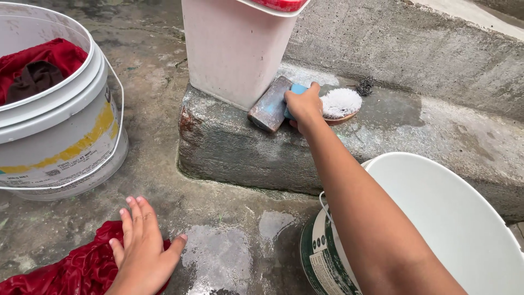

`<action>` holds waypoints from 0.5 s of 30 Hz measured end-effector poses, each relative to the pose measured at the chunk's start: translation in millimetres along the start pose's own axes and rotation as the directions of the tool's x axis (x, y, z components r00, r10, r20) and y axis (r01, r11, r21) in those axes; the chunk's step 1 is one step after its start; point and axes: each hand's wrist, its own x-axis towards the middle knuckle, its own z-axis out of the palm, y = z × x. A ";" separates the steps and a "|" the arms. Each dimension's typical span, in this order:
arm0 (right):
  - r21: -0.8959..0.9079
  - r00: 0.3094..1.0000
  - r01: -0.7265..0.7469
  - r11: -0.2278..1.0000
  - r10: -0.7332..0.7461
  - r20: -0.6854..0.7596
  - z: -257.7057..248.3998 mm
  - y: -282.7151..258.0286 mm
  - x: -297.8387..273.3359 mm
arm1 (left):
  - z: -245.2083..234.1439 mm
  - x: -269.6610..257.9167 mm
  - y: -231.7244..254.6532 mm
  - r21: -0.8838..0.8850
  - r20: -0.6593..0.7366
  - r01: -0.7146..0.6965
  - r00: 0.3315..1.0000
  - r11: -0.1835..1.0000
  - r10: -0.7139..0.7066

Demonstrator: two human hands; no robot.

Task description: Hand-washing a red garment using detergent, a brush, and a bucket of water on a concrete floor.

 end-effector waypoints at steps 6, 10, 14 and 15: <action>0.188 0.999 0.012 0.982 -0.004 -0.045 -22.5 20.7 7.5 | 8.4 2.5 -1.0 -0.021 0.113 0.075 0.991 0.997 -0.072; 0.468 0.997 -0.022 0.883 -0.015 0.075 -26.9 29.2 11.4 | 14.2 5.6 -12.7 -0.002 0.132 0.108 0.985 0.994 -0.107; 0.667 0.988 0.021 0.745 -0.117 0.100 -34.6 24.1 -11.9 | 15.5 5.1 -31.1 -0.041 0.085 0.096 0.992 0.994 -0.093; 0.666 0.988 0.019 0.745 -0.115 0.101 -32.6 28.2 -13.7 | 14.5 5.0 -34.1 -0.041 0.086 0.097 0.992 0.994 -0.094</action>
